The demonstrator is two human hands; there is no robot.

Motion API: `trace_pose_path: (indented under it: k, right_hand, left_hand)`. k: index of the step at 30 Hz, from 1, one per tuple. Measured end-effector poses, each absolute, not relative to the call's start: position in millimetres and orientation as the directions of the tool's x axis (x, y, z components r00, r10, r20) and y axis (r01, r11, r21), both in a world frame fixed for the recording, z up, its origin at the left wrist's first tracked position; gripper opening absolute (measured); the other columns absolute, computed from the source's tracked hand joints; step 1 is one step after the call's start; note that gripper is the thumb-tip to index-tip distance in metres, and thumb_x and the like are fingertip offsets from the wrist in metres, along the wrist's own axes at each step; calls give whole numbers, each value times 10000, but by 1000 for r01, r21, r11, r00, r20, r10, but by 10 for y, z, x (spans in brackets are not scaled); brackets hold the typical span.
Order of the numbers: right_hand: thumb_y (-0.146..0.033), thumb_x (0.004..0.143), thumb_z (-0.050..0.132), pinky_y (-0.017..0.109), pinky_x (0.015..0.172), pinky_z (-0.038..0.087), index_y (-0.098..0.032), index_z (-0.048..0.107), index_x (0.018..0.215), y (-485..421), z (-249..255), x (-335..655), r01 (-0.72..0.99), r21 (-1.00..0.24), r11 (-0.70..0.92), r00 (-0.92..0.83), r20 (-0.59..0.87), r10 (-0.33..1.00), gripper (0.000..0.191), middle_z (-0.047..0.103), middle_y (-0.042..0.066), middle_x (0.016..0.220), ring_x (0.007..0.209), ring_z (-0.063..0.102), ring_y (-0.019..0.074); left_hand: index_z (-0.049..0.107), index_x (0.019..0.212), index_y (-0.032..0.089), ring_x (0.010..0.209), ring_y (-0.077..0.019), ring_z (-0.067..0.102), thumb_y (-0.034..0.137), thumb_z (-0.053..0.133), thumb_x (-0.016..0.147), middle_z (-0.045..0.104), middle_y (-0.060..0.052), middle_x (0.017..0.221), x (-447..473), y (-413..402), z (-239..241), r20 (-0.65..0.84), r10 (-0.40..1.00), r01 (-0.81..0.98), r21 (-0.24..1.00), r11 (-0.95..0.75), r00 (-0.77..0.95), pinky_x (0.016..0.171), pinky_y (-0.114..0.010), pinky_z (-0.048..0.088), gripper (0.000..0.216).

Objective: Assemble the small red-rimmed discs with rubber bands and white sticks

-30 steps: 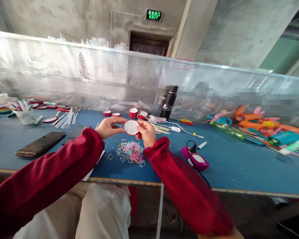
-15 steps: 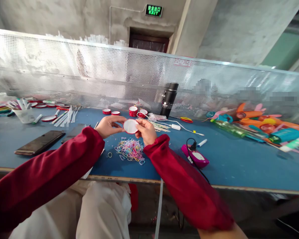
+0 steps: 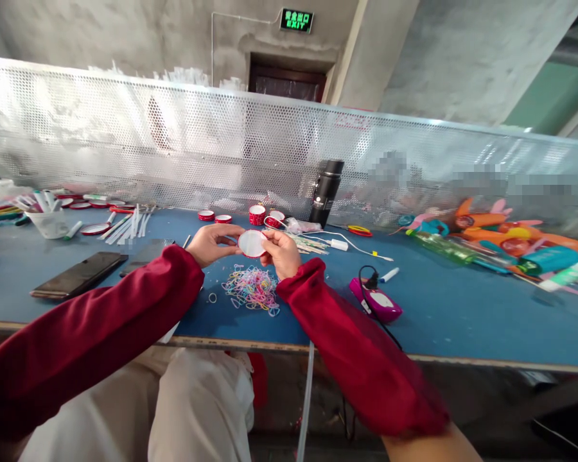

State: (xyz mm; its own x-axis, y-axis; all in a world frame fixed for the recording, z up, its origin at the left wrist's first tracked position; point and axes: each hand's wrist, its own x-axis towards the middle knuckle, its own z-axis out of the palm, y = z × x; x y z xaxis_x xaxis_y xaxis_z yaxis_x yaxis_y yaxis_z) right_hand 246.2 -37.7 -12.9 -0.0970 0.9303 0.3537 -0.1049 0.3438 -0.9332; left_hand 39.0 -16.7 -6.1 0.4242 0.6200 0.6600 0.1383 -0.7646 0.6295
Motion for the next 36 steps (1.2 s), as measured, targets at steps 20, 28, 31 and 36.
trace_pose_path:
  k: [20,28,31,36]
  right_hand:
    - [-387,792,695,272,414,478,-251,513,1005,-384,-156,2422,210,-775,597,-81,594,800,311,649,-9,723,503,630,161]
    - [-364,762,740,319,597,571,-227,545,1108,-351,-174,2436,131,-761,635,-168,615,771,420,696,45,901,734,693,196]
    - [-318,760,750,330,653,579,-242,531,1216,-338,-193,2449,196,-698,689,-235,649,724,512,693,43,935,739,681,181]
    - [-312,778,739,335,674,581,-256,510,1307,-332,-211,2459,230,-656,719,-277,664,695,579,687,37,930,716,674,171]
  left_hand:
    - [671,864,161,606,-80,583,247,734,728,658,9,698,394,-185,-59,370,901,18,923,-384,226,523,-183,453,173]
    - [643,849,156,667,-112,657,207,717,759,689,-15,728,373,-186,-18,232,966,-31,973,-230,111,531,-188,450,127]
    - [648,844,160,670,-113,659,213,732,753,693,-16,731,368,-189,-14,220,970,-43,975,-216,106,542,-194,458,134]
    - [657,840,161,664,-109,656,235,749,746,690,-18,734,362,-185,-14,222,969,-48,975,-218,111,526,-189,448,151]
